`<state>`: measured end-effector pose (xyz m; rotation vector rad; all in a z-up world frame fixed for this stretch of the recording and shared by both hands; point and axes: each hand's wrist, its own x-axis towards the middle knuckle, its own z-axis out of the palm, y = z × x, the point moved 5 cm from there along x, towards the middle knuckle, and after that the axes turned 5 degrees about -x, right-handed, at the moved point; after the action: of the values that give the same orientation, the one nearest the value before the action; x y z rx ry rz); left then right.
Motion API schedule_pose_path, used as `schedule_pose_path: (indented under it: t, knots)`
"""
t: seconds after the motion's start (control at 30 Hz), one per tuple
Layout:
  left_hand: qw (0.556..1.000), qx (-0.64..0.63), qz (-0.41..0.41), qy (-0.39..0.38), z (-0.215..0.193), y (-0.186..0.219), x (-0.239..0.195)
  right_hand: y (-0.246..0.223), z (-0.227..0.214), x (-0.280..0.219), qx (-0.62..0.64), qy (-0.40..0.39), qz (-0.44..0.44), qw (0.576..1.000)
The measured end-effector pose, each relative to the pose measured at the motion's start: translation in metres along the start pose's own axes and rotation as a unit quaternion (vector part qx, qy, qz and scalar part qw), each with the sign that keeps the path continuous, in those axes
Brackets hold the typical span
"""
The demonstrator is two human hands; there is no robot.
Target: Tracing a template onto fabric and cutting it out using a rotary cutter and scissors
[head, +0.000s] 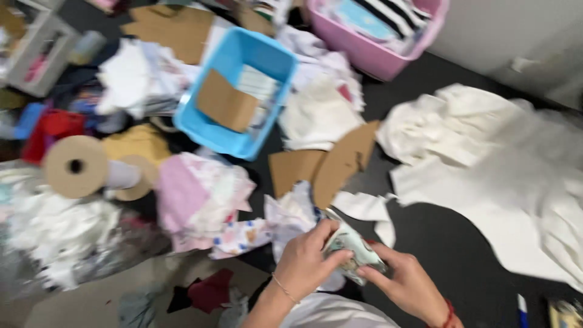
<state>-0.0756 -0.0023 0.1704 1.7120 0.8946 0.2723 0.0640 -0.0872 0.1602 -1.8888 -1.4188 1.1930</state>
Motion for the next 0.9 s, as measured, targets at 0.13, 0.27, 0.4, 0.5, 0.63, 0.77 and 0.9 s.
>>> schedule_pose_path:
  t: [0.13,0.27,0.4,0.5,0.63,0.77,0.9]
  knots:
    - [0.991,0.053,0.120,0.014,-0.041,0.011,0.004,-0.008,0.018,0.024,-0.148,-0.053,-0.014,0.988]
    - [0.971,0.149,0.185,-0.009,-0.059,-0.016,0.023,-0.035,0.014,0.044,-0.144,0.001,-0.030,0.989]
    - [0.991,0.106,0.078,0.006,-0.159,-0.012,0.033,-0.039,0.000,0.051,-0.026,0.082,0.012,0.996]
    - [0.933,0.058,-0.311,0.172,-0.264,-0.020,0.023,-0.011,-0.003,0.048,-0.013,0.083,0.099,0.992]
    - [0.741,0.424,0.187,0.486,-0.336,-0.022,0.039,0.009,-0.001,0.034,0.022,0.109,0.124,0.986]
    - [0.716,0.456,0.180,0.497,-0.351,-0.096,0.073,0.017,0.000,0.027,0.049,0.150,0.187,0.970]
    - [0.754,0.442,0.119,0.471,-0.329,-0.126,0.068,0.014,-0.002,0.024,0.024,0.159,0.159,0.974]
